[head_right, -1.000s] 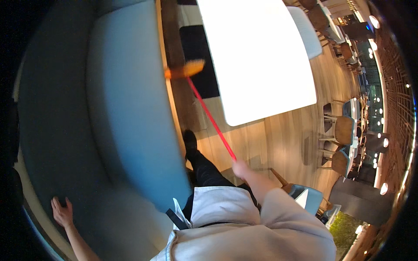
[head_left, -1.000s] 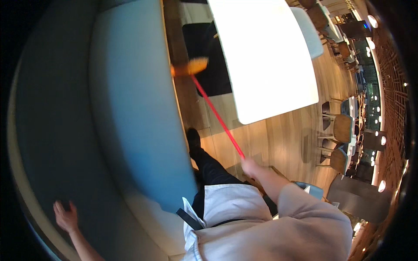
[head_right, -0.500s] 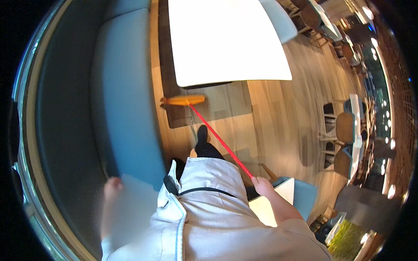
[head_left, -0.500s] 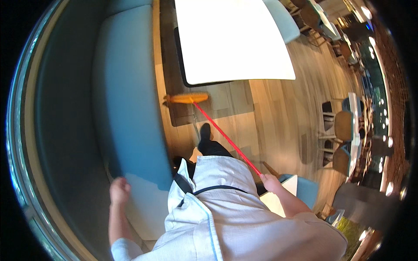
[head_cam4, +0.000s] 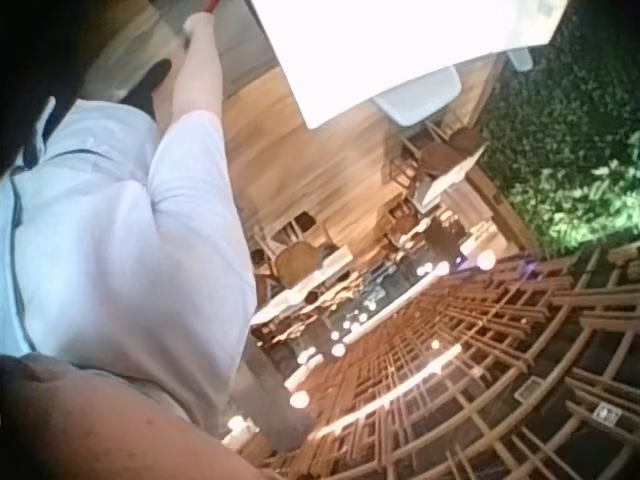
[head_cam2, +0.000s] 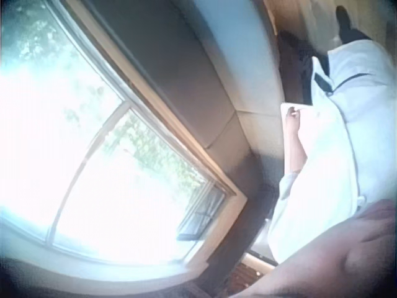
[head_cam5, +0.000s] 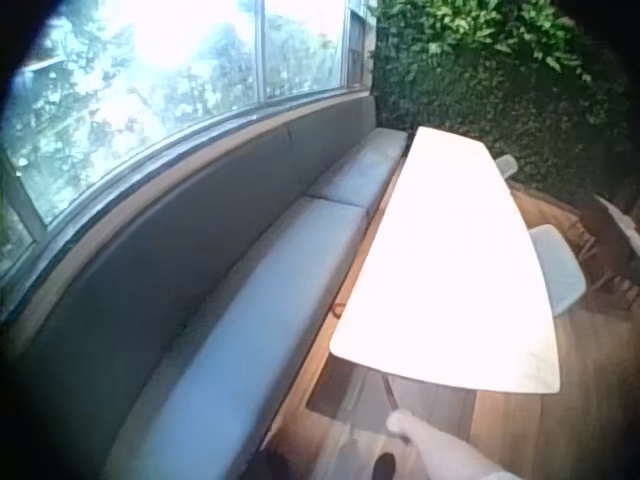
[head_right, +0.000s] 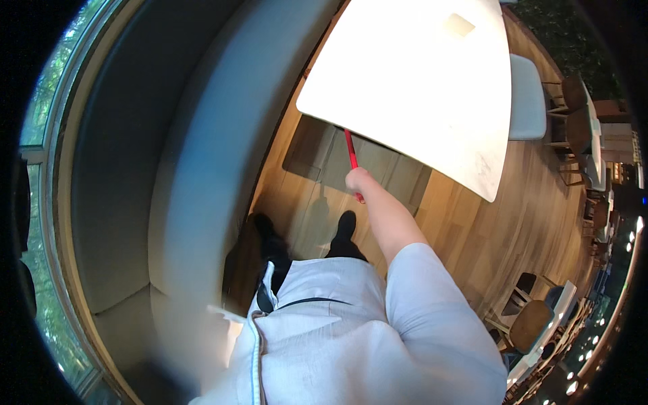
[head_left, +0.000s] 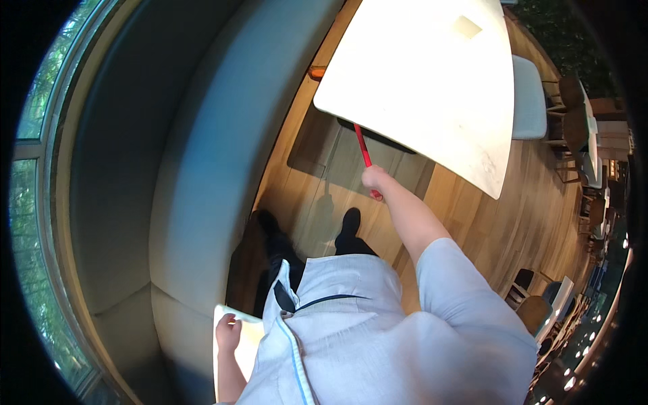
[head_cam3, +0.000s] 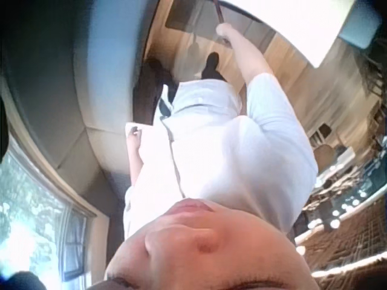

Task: The person sweeps the floor of a dining area using a broom and dustpan. They move around tables and chairs, sweeping debris into the dustpan and occasionally adjusting furniture to reach under it.

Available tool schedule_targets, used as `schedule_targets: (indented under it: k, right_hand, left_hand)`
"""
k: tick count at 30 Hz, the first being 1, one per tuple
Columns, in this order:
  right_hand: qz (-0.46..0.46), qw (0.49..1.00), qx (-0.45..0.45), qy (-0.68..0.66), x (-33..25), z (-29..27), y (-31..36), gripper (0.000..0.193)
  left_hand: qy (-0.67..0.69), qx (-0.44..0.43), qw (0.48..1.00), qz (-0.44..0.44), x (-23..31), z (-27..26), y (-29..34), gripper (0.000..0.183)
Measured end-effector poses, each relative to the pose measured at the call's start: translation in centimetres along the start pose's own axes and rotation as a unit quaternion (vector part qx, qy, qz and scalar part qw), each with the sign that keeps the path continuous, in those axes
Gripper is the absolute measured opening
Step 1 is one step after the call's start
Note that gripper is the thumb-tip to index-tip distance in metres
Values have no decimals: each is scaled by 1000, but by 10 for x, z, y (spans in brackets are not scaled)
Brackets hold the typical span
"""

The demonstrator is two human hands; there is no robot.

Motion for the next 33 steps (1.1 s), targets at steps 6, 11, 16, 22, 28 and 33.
schedule_targets:
  k: [6,11,16,22,28,33]
  right_hand:
    - [-115,984,-72,113,115,80,82,37]
    - [-79,967,-75,231,248,73,160,40]
    - [3,956,-26,292,396,58,268,42]
    - [22,964,-8,264,388,31,403,45]
    - [-68,959,29,275,357,-38,405,48]
    - [-157,956,19,247,288,-37,324,52]
  left_hand:
    - [37,-97,993,58,24,126,66,25]
    - [20,-98,976,194,93,148,60,26]
    - [-3,-23,979,203,127,115,28,31]
    - [15,-24,985,171,73,157,8,32]
    - [-167,-49,972,161,74,201,55,33]
    - [-39,-37,993,109,69,217,63,36]
Point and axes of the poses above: each hand's wrist, its own y-axis away from the middle knuckle, its own z-axis out of the palm, x = y × z, the point moved 10 cm from there along -y, towards the middle knuckle, and after that the axes turned 13 degrees about -z, right-handed, at the moved point
